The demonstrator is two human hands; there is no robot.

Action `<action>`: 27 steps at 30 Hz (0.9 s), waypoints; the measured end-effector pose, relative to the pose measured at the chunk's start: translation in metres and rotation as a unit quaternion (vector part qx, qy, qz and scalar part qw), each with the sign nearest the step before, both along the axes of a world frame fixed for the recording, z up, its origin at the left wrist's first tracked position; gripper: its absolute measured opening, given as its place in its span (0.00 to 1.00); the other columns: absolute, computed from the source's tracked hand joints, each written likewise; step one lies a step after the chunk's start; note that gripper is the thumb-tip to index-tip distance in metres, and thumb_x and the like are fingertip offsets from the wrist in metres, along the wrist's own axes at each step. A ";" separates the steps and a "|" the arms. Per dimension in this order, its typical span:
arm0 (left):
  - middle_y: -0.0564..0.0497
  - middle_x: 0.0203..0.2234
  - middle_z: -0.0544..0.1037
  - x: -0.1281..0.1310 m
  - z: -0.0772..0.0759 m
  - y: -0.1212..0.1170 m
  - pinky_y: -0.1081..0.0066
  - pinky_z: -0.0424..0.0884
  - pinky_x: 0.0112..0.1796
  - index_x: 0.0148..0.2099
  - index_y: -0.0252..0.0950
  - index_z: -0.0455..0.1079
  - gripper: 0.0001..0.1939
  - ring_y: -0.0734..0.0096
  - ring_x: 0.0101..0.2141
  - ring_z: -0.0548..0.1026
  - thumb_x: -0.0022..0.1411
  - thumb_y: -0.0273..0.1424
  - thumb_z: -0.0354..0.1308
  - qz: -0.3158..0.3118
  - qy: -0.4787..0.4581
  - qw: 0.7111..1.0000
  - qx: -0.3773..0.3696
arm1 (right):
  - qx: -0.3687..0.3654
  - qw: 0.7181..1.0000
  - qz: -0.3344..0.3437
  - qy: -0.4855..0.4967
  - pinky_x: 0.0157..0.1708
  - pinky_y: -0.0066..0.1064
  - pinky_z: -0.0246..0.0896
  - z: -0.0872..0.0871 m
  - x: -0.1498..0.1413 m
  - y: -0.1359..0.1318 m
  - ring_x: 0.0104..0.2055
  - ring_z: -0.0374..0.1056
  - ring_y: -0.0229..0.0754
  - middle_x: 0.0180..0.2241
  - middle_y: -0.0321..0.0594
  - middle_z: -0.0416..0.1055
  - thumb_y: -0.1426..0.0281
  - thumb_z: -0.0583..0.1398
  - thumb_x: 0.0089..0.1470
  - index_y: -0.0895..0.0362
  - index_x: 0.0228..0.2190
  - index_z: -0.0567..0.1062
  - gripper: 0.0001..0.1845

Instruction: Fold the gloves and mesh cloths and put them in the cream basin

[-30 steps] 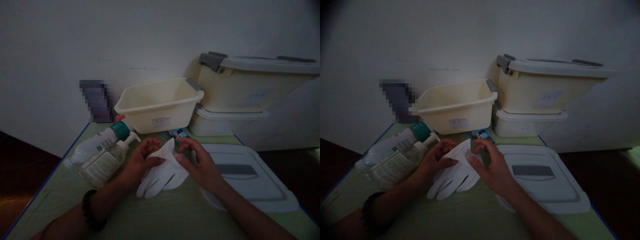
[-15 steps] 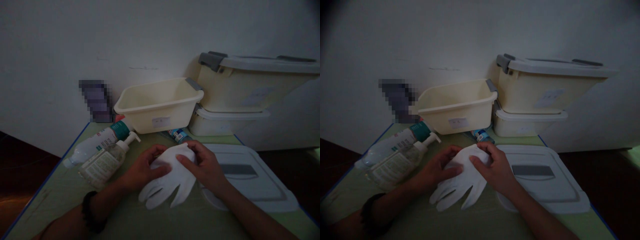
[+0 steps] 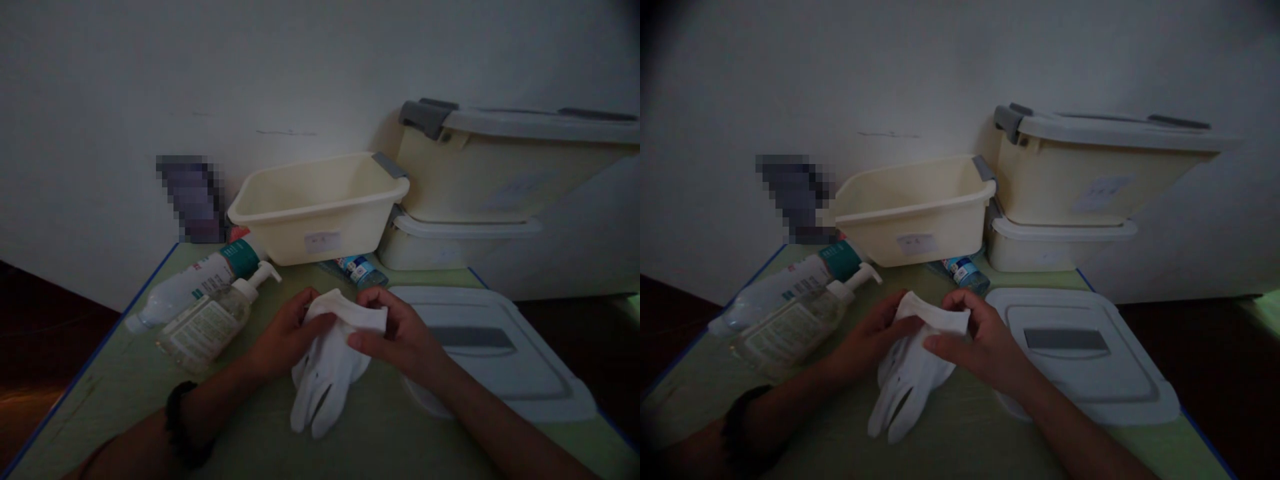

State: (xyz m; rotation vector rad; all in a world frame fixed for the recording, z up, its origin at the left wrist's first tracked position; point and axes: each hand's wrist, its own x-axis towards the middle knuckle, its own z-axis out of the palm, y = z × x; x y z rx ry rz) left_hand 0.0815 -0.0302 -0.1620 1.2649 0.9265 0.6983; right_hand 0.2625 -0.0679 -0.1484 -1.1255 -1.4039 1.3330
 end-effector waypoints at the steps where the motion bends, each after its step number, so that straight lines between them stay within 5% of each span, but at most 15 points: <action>1: 0.57 0.23 0.68 0.001 0.001 0.001 0.74 0.63 0.26 0.34 0.36 0.63 0.11 0.74 0.25 0.67 0.53 0.37 0.59 0.021 0.000 1.000 0.004 | 0.013 1.000 -0.002 -0.002 0.25 0.24 0.59 0.000 0.000 0.000 0.26 0.60 0.33 0.26 0.30 0.61 0.68 0.67 0.42 0.54 0.31 0.66 0.16; 7: 0.52 0.29 0.74 0.002 0.004 0.001 0.72 0.66 0.27 0.43 0.36 0.66 0.16 0.71 0.27 0.70 0.54 0.38 0.59 0.026 -0.050 0.998 -0.025 | -0.011 1.000 0.009 0.008 0.40 0.36 0.67 -0.010 0.002 0.003 0.40 0.70 0.40 0.40 0.38 0.72 0.67 0.66 0.45 0.52 0.44 0.67 0.24; 11: 0.49 0.36 0.76 0.000 0.005 -0.001 0.69 0.70 0.31 0.46 0.36 0.66 0.19 0.66 0.34 0.75 0.55 0.38 0.60 0.018 -0.086 0.995 -0.037 | -0.008 0.999 0.022 -0.034 0.38 0.38 0.70 -0.012 0.001 0.003 0.40 0.72 0.43 0.42 0.42 0.74 0.64 0.63 0.49 0.53 0.48 0.67 0.24; 14: 0.50 0.35 0.78 -0.001 0.002 0.000 0.69 0.71 0.33 0.44 0.37 0.65 0.19 0.66 0.34 0.76 0.51 0.34 0.64 0.009 -0.096 0.994 -0.042 | 0.093 0.989 -0.036 -0.108 0.38 0.37 0.68 -0.008 0.002 0.003 0.40 0.71 0.43 0.41 0.41 0.74 0.66 0.60 0.53 0.54 0.46 0.70 0.16; 17: 0.54 0.28 0.78 -0.001 0.000 0.003 0.72 0.70 0.29 0.38 0.36 0.64 0.17 0.70 0.28 0.76 0.48 0.31 0.66 0.026 -0.067 0.997 -0.030 | 0.280 0.934 -0.093 -0.202 0.36 0.34 0.65 -0.002 0.008 0.003 0.38 0.68 0.41 0.36 0.40 0.71 0.74 0.58 0.53 0.53 0.38 0.74 0.10; 20: 0.55 0.23 0.77 0.000 -0.001 0.007 0.75 0.67 0.25 0.34 0.35 0.67 0.12 0.74 0.23 0.73 0.47 0.29 0.65 0.073 -0.046 0.996 -0.006 | 0.394 0.889 -0.057 -0.226 0.29 0.29 0.61 0.001 0.014 0.003 0.32 0.63 0.37 0.31 0.36 0.60 0.83 0.56 0.50 0.51 0.30 0.76 0.15; 27: 0.56 0.22 0.77 -0.001 -0.002 0.008 0.76 0.67 0.25 0.31 0.36 0.71 0.10 0.76 0.22 0.72 0.43 0.26 0.65 0.050 -0.146 0.988 -0.023 | 0.380 0.892 -0.011 -0.244 0.43 0.33 0.61 -0.001 0.013 0.006 0.45 0.63 0.39 0.43 0.41 0.63 0.83 0.58 0.48 0.53 0.47 0.70 0.25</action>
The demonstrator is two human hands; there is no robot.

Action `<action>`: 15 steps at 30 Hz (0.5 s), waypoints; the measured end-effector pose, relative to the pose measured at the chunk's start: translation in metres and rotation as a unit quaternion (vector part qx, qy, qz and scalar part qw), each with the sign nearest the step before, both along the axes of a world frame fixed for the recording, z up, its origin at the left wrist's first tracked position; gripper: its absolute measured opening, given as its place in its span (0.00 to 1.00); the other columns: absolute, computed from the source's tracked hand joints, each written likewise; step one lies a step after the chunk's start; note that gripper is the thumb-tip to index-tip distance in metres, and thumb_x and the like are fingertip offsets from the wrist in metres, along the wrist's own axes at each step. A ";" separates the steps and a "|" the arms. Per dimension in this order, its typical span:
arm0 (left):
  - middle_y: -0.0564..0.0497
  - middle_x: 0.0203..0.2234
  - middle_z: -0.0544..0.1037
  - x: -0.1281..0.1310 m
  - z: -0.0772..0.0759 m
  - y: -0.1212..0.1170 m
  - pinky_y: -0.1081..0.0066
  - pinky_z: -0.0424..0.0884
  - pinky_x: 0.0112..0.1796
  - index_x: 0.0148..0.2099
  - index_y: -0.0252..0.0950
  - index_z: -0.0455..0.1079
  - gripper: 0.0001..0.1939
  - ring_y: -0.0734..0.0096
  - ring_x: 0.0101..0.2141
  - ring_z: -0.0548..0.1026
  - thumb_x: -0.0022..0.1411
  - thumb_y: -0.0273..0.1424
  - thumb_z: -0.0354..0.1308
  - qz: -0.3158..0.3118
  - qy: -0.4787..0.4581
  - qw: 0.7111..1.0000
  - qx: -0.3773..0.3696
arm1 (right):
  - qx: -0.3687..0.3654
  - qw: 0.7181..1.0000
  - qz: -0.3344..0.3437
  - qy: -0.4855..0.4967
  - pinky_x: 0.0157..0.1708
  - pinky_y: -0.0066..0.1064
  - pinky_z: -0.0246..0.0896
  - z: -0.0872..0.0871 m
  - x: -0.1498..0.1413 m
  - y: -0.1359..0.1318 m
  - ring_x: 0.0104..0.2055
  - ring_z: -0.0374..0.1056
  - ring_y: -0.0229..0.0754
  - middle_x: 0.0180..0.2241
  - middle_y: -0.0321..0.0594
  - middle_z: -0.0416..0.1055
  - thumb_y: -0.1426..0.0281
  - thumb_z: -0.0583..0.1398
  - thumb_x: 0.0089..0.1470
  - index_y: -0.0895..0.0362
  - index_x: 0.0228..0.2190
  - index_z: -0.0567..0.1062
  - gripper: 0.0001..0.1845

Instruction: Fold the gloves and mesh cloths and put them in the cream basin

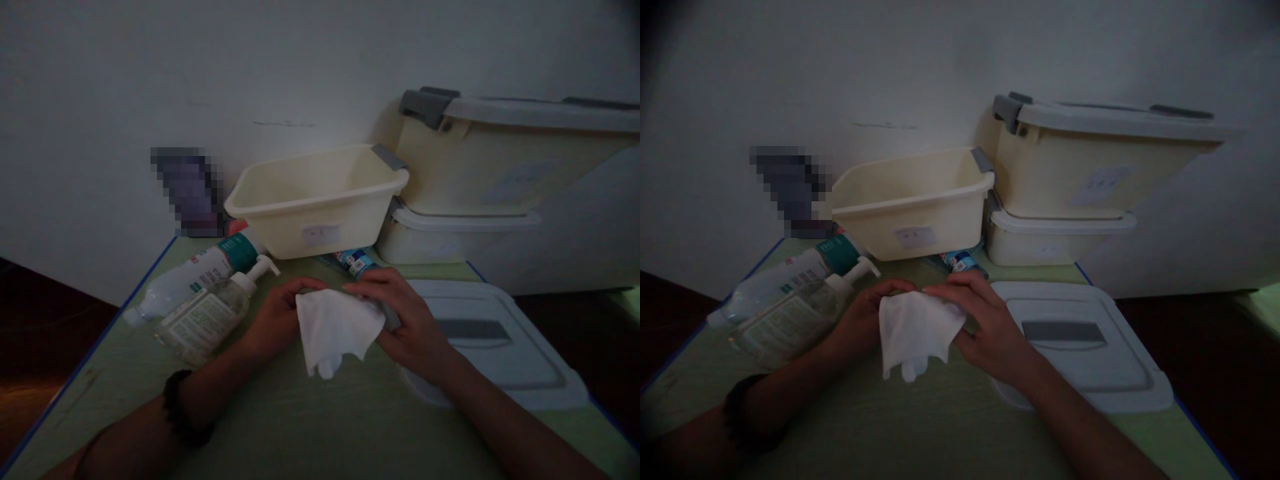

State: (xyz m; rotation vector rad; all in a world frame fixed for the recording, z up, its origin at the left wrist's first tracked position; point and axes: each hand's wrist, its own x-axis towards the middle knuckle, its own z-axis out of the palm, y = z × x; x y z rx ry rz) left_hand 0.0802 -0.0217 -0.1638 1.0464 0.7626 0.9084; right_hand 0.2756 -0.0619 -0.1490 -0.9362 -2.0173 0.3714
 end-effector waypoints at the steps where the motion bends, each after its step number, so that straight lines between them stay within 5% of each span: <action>1: 0.57 0.22 0.77 0.000 0.000 0.000 0.76 0.67 0.25 0.31 0.36 0.71 0.09 0.77 0.22 0.72 0.43 0.25 0.65 -0.008 -0.007 1.000 -0.004 | -0.017 1.000 -0.006 0.000 0.43 0.32 0.61 0.000 0.000 0.001 0.45 0.64 0.40 0.43 0.42 0.65 0.82 0.59 0.48 0.54 0.48 0.68 0.25; 10: 0.55 0.23 0.77 0.003 0.001 0.000 0.77 0.65 0.25 0.33 0.36 0.71 0.08 0.76 0.23 0.71 0.46 0.27 0.63 0.011 -0.045 0.994 -0.098 | -0.127 0.983 -0.008 0.135 0.33 0.30 0.62 0.002 0.003 0.006 0.36 0.67 0.37 0.33 0.36 0.70 0.80 0.60 0.48 0.52 0.36 0.73 0.14; 15: 0.47 0.28 0.77 0.000 0.005 0.003 0.67 0.69 0.30 0.37 0.33 0.71 0.19 0.65 0.29 0.74 0.51 0.44 0.56 -0.028 -0.071 0.982 -0.171 | -0.159 0.973 -0.015 0.164 0.35 0.30 0.62 0.002 0.005 0.008 0.37 0.67 0.37 0.33 0.36 0.69 0.81 0.60 0.46 0.52 0.34 0.76 0.14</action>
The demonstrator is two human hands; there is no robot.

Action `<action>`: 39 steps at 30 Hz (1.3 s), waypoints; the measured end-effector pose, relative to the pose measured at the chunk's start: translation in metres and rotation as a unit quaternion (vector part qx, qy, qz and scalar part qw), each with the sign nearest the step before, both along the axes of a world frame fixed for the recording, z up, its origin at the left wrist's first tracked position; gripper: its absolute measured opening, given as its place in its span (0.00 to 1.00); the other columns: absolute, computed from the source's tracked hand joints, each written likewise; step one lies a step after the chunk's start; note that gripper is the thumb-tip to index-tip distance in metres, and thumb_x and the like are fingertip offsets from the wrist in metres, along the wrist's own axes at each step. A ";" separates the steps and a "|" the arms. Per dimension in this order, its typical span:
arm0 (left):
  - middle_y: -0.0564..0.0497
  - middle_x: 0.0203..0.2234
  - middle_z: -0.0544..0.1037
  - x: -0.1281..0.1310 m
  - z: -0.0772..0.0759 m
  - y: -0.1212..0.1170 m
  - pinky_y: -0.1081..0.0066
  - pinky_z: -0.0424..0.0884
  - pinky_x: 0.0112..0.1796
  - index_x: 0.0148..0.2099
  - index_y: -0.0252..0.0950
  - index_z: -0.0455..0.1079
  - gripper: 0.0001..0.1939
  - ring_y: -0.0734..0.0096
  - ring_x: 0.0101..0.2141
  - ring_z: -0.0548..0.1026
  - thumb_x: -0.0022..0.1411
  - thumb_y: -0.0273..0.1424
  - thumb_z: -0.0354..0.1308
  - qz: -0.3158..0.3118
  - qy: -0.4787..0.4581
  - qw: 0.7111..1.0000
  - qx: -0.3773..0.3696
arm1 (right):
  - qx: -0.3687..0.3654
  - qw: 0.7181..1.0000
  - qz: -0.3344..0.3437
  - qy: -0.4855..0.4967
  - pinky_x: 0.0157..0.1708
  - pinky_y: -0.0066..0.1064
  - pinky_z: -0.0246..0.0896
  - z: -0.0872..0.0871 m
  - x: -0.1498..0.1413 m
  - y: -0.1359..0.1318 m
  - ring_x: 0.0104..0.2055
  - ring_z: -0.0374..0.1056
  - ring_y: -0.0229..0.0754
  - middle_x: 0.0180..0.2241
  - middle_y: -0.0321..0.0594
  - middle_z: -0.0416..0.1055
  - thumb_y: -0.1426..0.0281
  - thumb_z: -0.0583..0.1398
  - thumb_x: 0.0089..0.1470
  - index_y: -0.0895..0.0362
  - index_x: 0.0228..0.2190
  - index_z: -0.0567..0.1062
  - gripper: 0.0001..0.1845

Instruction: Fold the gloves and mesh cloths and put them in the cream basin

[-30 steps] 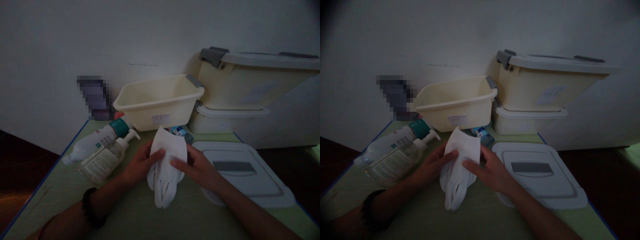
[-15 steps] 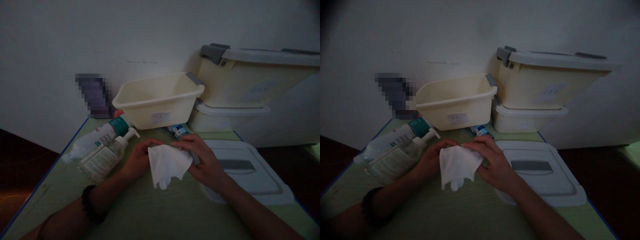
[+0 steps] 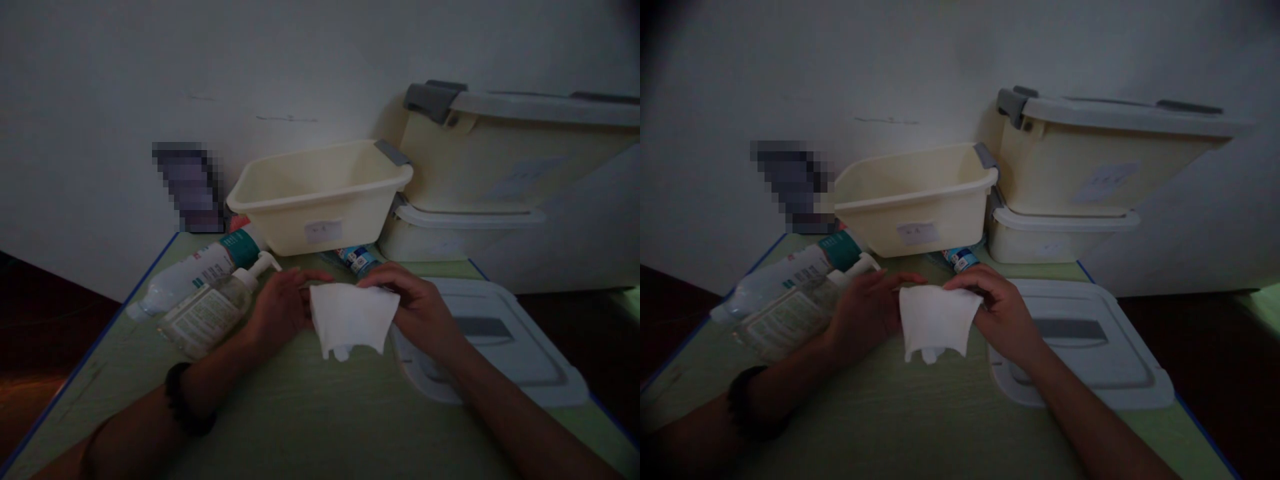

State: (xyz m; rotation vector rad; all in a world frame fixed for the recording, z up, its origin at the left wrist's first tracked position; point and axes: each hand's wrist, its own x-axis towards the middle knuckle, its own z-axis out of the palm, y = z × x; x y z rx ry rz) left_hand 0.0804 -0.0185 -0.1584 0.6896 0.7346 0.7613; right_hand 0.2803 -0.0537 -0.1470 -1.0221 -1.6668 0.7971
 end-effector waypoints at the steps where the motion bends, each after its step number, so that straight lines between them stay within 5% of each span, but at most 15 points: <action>1: 0.47 0.28 0.77 0.000 -0.001 0.000 0.66 0.69 0.29 0.38 0.34 0.70 0.20 0.65 0.28 0.74 0.51 0.46 0.58 -0.010 0.014 1.000 0.001 | -0.007 1.000 -0.004 -0.001 0.35 0.30 0.62 0.000 0.000 0.000 0.36 0.67 0.38 0.33 0.35 0.70 0.81 0.60 0.46 0.52 0.33 0.76 0.14; 5: 0.54 0.27 0.76 0.002 -0.007 -0.001 0.74 0.66 0.29 0.37 0.35 0.68 0.17 0.74 0.27 0.72 0.45 0.31 0.69 -0.002 0.113 0.989 0.091 | -0.095 0.995 -0.009 0.041 0.34 0.31 0.62 0.003 0.001 0.000 0.35 0.68 0.39 0.33 0.36 0.72 0.76 0.59 0.46 0.51 0.33 0.76 0.11; 10: 0.57 0.25 0.75 0.003 -0.010 -0.001 0.77 0.65 0.28 0.35 0.35 0.66 0.15 0.78 0.25 0.71 0.46 0.29 0.68 0.045 0.088 0.987 0.131 | -0.226 0.952 0.067 0.197 0.40 0.37 0.62 0.003 0.002 0.000 0.43 0.68 0.45 0.40 0.40 0.73 0.62 0.53 0.51 0.53 0.37 0.76 0.16; 14: 0.57 0.25 0.74 0.002 -0.007 -0.002 0.75 0.67 0.28 0.35 0.36 0.66 0.14 0.76 0.25 0.71 0.47 0.29 0.67 0.059 0.033 0.989 0.132 | -0.271 0.955 0.036 0.113 0.33 0.32 0.63 0.002 0.000 -0.001 0.35 0.68 0.40 0.36 0.37 0.73 0.60 0.63 0.46 0.52 0.41 0.71 0.19; 19: 0.57 0.25 0.73 0.002 -0.006 -0.003 0.76 0.66 0.29 0.35 0.37 0.66 0.13 0.77 0.26 0.70 0.48 0.28 0.66 0.082 0.049 0.983 0.156 | -0.304 0.949 0.014 0.076 0.28 0.28 0.61 0.001 -0.002 -0.003 0.28 0.66 0.35 0.26 0.34 0.70 0.63 0.66 0.44 0.57 0.30 0.71 0.13; 23: 0.57 0.25 0.70 0.002 -0.008 -0.004 0.76 0.65 0.28 0.31 0.36 0.63 0.13 0.77 0.26 0.68 0.48 0.29 0.65 0.109 0.132 0.956 0.239 | -0.257 0.961 -0.047 0.094 0.23 0.26 0.59 0.000 -0.006 -0.003 0.24 0.64 0.34 0.24 0.32 0.68 0.64 0.64 0.43 0.56 0.29 0.67 0.12; 26: 0.57 0.24 0.66 0.002 -0.006 -0.010 0.76 0.63 0.27 0.27 0.36 0.59 0.13 0.77 0.25 0.65 0.51 0.29 0.63 0.098 0.185 0.916 0.343 | -0.134 0.982 -0.128 -0.042 0.19 0.25 0.54 0.002 -0.013 -0.009 0.20 0.59 0.33 0.20 0.28 0.61 0.69 0.61 0.45 0.54 0.27 0.63 0.09; 29: 0.57 0.21 0.63 0.003 -0.002 -0.018 0.76 0.60 0.26 0.24 0.37 0.55 0.14 0.77 0.24 0.61 0.54 0.30 0.60 0.076 0.225 0.893 0.383 | 0.026 0.969 -0.169 -0.181 0.20 0.25 0.54 0.006 -0.020 -0.019 0.20 0.59 0.33 0.20 0.29 0.62 0.75 0.58 0.45 0.53 0.28 0.62 0.09; 34: 0.56 0.21 0.63 0.002 0.003 -0.024 0.75 0.60 0.26 0.26 0.37 0.57 0.14 0.75 0.24 0.62 0.56 0.35 0.58 0.026 0.188 0.922 0.338 | 0.156 0.948 -0.104 -0.255 0.25 0.28 0.60 0.005 -0.024 -0.027 0.27 0.64 0.38 0.26 0.35 0.66 0.81 0.55 0.46 0.53 0.32 0.64 0.12; 39: 0.55 0.22 0.66 0.000 0.005 -0.020 0.74 0.61 0.27 0.29 0.36 0.63 0.14 0.75 0.25 0.63 0.56 0.41 0.57 -0.019 0.112 0.945 0.306 | 0.148 0.943 0.000 -0.298 0.37 0.35 0.64 0.005 -0.021 -0.027 0.39 0.65 0.43 0.35 0.44 0.67 0.82 0.55 0.46 0.58 0.37 0.68 0.14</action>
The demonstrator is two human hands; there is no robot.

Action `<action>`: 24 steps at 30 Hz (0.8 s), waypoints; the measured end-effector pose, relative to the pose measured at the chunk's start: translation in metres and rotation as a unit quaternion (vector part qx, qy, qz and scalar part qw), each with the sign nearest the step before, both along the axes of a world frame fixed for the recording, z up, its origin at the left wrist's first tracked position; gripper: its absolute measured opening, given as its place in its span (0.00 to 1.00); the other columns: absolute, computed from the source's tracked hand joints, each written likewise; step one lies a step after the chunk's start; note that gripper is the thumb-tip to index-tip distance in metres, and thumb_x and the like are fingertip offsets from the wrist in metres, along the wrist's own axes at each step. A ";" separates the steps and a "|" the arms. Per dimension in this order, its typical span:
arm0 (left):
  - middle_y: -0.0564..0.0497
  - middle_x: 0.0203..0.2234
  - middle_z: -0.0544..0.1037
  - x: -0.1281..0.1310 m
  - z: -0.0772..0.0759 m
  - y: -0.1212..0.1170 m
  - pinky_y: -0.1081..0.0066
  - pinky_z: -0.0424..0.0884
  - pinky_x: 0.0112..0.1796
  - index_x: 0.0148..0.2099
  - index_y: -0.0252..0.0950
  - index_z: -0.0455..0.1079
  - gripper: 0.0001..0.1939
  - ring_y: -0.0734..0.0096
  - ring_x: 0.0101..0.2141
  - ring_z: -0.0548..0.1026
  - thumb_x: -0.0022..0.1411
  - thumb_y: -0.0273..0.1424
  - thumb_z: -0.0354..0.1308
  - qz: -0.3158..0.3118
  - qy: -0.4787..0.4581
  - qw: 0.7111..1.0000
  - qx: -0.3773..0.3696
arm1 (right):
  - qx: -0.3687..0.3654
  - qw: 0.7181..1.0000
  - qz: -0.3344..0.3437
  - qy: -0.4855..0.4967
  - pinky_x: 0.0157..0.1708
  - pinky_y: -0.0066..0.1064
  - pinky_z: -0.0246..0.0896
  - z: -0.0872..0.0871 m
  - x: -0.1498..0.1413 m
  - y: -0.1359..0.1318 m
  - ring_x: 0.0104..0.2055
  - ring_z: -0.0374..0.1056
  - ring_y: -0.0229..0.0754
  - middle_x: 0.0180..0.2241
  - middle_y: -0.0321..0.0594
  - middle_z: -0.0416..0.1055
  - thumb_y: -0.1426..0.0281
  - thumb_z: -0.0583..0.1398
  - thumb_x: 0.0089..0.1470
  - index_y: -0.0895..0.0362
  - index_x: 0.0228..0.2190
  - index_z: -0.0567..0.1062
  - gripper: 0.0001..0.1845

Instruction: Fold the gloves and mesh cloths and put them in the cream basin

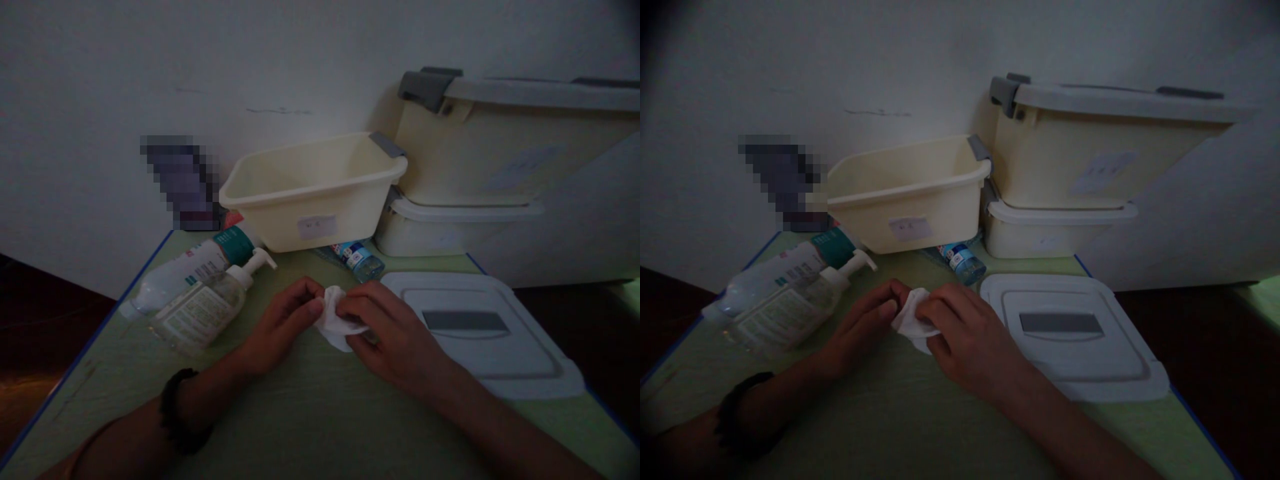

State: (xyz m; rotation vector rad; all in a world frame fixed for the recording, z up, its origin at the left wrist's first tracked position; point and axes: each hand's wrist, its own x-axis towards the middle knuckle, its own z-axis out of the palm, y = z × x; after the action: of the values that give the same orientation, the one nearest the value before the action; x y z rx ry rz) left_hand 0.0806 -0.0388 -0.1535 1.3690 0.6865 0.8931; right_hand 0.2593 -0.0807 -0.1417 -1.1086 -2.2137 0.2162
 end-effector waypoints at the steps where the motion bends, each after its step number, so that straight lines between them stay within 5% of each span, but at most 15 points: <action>1: 0.55 0.23 0.67 0.000 0.000 0.002 0.74 0.62 0.27 0.30 0.36 0.63 0.14 0.75 0.25 0.64 0.54 0.40 0.59 -0.001 -0.013 1.000 -0.016 | -0.014 1.000 0.011 -0.006 0.40 0.37 0.64 0.001 0.001 0.000 0.41 0.64 0.44 0.38 0.45 0.67 0.82 0.55 0.46 0.59 0.39 0.68 0.16; 5: 0.55 0.28 0.71 0.001 -0.003 0.007 0.76 0.64 0.30 0.34 0.36 0.62 0.13 0.75 0.29 0.69 0.50 0.32 0.65 0.024 -0.043 0.996 -0.080 | -0.072 0.995 0.054 0.046 0.49 0.41 0.59 0.006 0.004 -0.002 0.50 0.60 0.47 0.46 0.47 0.62 0.73 0.57 0.50 0.57 0.45 0.67 0.18; 9: 0.55 0.28 0.72 0.002 -0.004 0.007 0.76 0.66 0.30 0.37 0.37 0.64 0.16 0.76 0.28 0.70 0.48 0.28 0.66 0.020 -0.074 0.992 -0.102 | -0.101 0.981 -0.023 0.162 0.55 0.45 0.53 0.000 0.004 0.002 0.57 0.55 0.48 0.53 0.47 0.58 0.66 0.57 0.55 0.53 0.46 0.63 0.17; 12: 0.54 0.28 0.73 0.003 -0.003 0.003 0.75 0.66 0.29 0.39 0.36 0.65 0.17 0.75 0.28 0.71 0.46 0.27 0.67 0.005 -0.079 0.992 -0.101 | -0.153 0.970 -0.050 0.183 0.47 0.41 0.62 -0.006 0.001 0.006 0.50 0.64 0.46 0.48 0.46 0.66 0.65 0.61 0.52 0.52 0.49 0.60 0.24; 16: 0.55 0.25 0.72 0.003 -0.004 0.001 0.76 0.65 0.29 0.35 0.35 0.67 0.13 0.76 0.27 0.70 0.48 0.29 0.66 0.007 -0.078 0.994 -0.074 | -0.183 0.971 -0.047 0.145 0.33 0.32 0.64 -0.005 -0.001 0.008 0.34 0.69 0.39 0.34 0.39 0.73 0.66 0.62 0.51 0.54 0.39 0.69 0.13; 24: 0.55 0.26 0.74 0.002 0.013 -0.001 0.75 0.68 0.31 0.33 0.35 0.67 0.10 0.76 0.28 0.72 0.50 0.26 0.65 0.009 -0.086 0.996 -0.025 | -0.213 0.951 -0.046 0.218 0.27 0.27 0.64 0.021 0.004 0.002 0.29 0.69 0.37 0.30 0.35 0.74 0.65 0.63 0.49 0.54 0.35 0.73 0.10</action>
State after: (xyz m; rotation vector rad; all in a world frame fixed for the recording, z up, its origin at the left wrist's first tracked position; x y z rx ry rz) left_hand 0.0823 -0.0401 -0.1405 1.2270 0.5867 0.9882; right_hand 0.2631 -0.0788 -0.1211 -1.2402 -1.7533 0.8463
